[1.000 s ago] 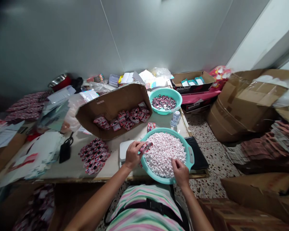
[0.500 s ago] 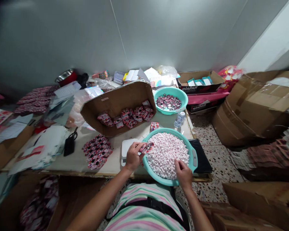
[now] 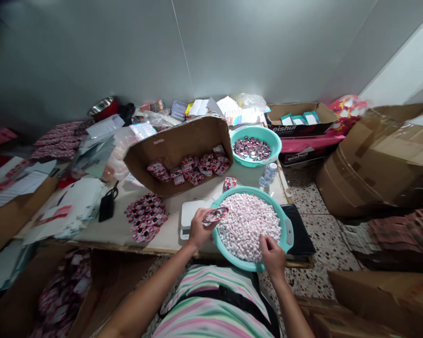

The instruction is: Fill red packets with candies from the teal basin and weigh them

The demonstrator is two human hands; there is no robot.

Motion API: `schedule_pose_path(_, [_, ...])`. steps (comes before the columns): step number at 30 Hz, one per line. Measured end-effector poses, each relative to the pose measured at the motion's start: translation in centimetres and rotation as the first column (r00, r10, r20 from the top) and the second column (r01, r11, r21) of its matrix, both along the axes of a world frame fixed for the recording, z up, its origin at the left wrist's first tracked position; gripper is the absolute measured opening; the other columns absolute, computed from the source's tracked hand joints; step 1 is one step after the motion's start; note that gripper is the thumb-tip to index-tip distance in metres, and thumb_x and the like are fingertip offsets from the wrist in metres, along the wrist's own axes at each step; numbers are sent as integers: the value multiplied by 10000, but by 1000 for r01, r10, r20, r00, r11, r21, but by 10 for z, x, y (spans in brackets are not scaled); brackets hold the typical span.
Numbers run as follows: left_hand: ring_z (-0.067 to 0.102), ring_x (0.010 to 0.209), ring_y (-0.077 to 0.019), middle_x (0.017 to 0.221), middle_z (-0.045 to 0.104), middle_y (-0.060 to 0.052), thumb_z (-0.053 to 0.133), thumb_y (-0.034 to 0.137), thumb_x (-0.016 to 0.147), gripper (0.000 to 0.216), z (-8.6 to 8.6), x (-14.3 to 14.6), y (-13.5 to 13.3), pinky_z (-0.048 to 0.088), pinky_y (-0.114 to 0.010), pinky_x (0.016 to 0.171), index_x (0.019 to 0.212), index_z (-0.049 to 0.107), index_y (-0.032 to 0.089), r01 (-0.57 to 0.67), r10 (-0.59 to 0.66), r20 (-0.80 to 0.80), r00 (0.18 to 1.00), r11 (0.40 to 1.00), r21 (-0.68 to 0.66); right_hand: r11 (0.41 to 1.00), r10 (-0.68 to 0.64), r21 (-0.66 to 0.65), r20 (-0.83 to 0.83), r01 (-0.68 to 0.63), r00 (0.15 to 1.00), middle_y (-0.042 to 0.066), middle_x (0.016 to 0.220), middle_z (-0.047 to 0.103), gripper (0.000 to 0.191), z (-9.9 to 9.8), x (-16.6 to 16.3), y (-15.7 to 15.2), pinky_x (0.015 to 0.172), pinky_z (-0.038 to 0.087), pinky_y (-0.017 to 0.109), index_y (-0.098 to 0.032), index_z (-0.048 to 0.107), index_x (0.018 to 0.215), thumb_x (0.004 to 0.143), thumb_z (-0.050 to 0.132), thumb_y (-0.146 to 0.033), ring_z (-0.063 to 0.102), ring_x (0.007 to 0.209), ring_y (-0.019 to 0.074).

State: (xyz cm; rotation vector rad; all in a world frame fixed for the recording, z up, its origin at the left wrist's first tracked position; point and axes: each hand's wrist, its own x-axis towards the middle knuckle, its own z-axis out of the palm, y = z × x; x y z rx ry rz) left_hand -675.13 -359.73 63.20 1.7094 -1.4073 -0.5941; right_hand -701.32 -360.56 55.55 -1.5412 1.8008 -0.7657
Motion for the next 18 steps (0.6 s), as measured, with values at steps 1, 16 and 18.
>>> schedule_pose_path(1, [600,891,-174,967,617,-43,661,347,755,330,-4,4,1,494,-282,813,1052,625,209,-66,66,-58,996,998,3,1000,-3,1,-1,3,1000,-10,559,522,456,0,0,1,576,335,222,-184,598,648,810,456,-586,484,597,132])
schedule_pose_path(16, [651,852,-225,924,709,-85,730,416,624,455,-46,129,39,493,-310,773,995,650,165,-545,565,8,825,792,276,997,-2,76,-67,8,998,5,618,581,437,4,4,22,592,347,220,-183,625,707,799,476,-584,529,643,147])
schedule_pose_path(18, [649,863,-230,931,709,-88,735,406,621,445,-54,130,38,490,-313,773,990,653,170,-547,566,30,824,780,305,996,-13,89,-92,21,996,9,624,588,434,5,5,25,588,345,222,-185,627,706,797,478,-582,534,640,148])
